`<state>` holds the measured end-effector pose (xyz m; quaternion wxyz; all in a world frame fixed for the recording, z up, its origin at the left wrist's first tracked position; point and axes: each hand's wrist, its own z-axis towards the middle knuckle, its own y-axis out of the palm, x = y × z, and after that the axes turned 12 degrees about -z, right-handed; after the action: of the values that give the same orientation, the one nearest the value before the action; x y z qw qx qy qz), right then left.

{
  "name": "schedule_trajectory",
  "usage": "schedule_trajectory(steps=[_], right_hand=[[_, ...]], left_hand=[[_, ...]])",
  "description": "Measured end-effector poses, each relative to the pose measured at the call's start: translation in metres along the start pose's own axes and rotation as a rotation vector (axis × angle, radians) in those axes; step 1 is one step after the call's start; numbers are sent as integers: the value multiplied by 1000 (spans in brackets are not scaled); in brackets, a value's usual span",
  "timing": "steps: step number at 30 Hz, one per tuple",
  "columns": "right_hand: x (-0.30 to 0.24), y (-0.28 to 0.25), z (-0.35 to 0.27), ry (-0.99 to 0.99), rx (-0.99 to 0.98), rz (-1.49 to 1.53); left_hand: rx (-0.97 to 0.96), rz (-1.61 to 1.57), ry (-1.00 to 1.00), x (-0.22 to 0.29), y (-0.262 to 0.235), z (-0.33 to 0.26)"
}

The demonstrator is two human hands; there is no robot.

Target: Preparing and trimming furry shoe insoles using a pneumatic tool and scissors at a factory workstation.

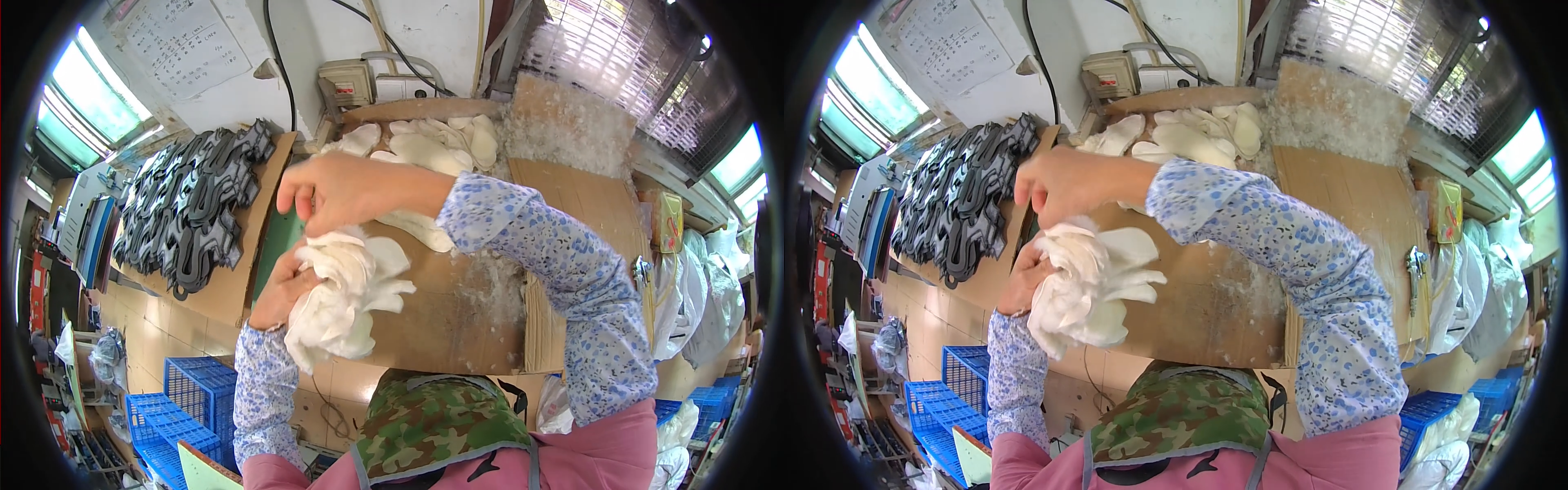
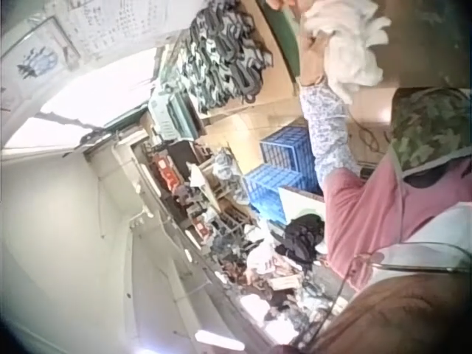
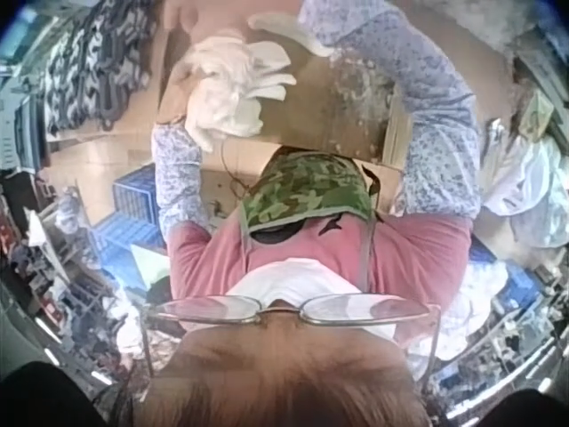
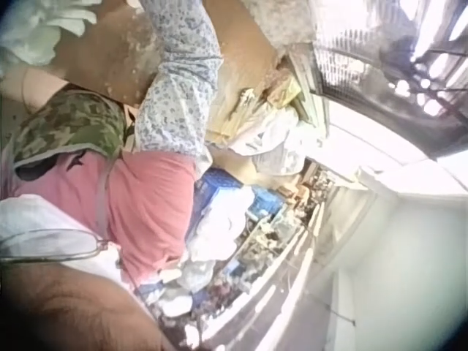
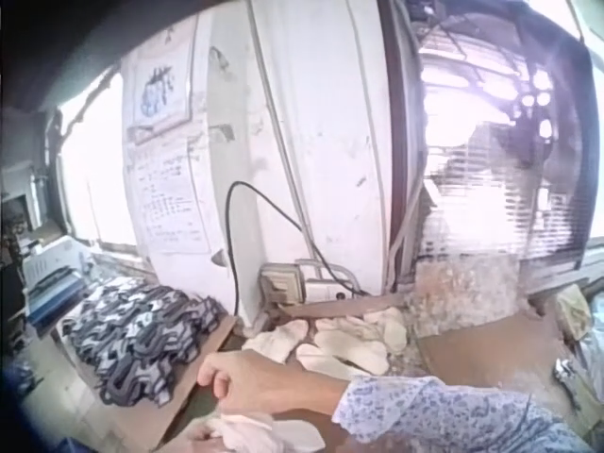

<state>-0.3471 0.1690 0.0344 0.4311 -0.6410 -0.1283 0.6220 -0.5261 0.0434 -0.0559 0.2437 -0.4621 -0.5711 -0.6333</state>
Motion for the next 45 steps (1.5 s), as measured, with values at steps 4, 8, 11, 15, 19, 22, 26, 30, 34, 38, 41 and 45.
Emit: schedule_trajectory(steps=[4, 8, 11, 15, 19, 22, 26, 30, 34, 38, 41, 45], right_hand=[[63, -34, -30, 193, 352, 314], [243, -25, -149, 648, 504, -154], [315, 21, -217, 997, 539, -40], [362, 63, -217, 988, 735, -157], [382, 67, -180, 967, 887, -345], [388, 59, -171, 1040, 875, -560], [387, 39, -152, 1181, 560, -301], [395, 26, -145, 966, 625, -486], [417, 7, -165, 1084, 683, -529], [358, 35, -117, 952, 738, -764], [335, 50, -118, 868, 565, -703], [345, 67, -133, 1048, 175, -613]], left_hand=[[390, 80, 66, 35, -16, -29], [258, 333, 129, 55, 2, 11], [51, 902, -78, 25, -15, 63], [-173, 1169, 215, -104, -65, 123], [-259, 1169, 14, -154, -71, 139], [-204, 1145, 271, -162, -64, 146], [-120, 1203, 204, -141, -55, 141], [-87, 1300, 405, -127, -48, 157], [-353, 1378, 396, -142, -19, 225], [-135, 1580, 486, -160, -55, 263], [-56, 1463, 481, -158, -77, 287], [-4, 1346, 379, -151, -93, 296]])
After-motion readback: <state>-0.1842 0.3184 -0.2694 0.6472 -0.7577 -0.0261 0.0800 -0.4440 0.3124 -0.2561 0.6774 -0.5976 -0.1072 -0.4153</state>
